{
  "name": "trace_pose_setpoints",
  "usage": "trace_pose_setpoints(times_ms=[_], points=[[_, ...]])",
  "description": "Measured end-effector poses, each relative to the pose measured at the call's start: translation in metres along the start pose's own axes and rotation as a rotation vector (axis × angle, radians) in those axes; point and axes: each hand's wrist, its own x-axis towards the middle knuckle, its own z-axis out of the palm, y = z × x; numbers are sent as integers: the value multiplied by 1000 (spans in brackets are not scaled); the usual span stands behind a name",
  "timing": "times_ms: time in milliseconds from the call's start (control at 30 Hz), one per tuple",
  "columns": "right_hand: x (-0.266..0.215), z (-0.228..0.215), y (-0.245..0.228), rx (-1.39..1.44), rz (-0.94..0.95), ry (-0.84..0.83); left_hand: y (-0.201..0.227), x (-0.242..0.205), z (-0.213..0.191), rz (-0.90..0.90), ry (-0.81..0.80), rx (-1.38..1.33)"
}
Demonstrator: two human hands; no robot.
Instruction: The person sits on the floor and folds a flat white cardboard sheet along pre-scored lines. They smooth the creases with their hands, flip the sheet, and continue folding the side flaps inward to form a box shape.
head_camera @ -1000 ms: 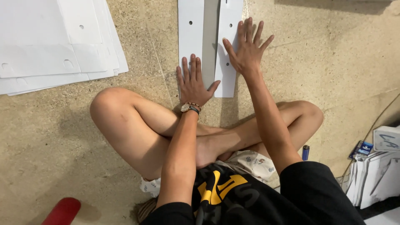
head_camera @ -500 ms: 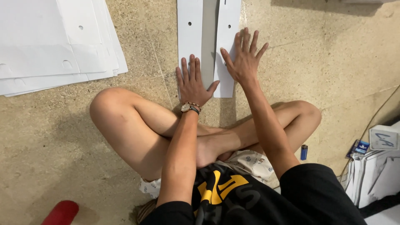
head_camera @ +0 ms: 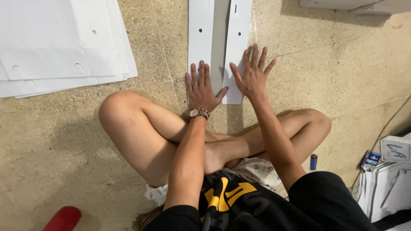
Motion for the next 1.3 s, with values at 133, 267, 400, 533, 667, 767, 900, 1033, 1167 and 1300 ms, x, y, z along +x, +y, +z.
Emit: trace_pose_setpoints(times_ms=[133,267,400,533,667,767,900,1033,1167,1300], points=[[-1,5,2,-3,2,30,0,3,-1,5,-6,10],[-6,6,2,36,7,23,2,1,-2,1,1,16],[-12,13,4,44,4,11,2,0,-7,-10,-21,1],[-22,4,2,48,-29,35,1,1,-8,-11,-40,-11],[-33,13,10,24,-23,48,3,1,-4,-15,-43,-25],[-48,15,3,34,-54,19,-1,-2,-6,-16,-51,-37],[-50,18,5,70,-15,-27,2,2,-11,-9,-56,12],[-56,7,1,83,12,-48,4,1,-10,-8,-50,-17],[-61,0,1,65,1,-63,2,6,-9,-4,-37,9],[-73,2,2,107,18,-141,6,-1,-11,-2,-79,0]])
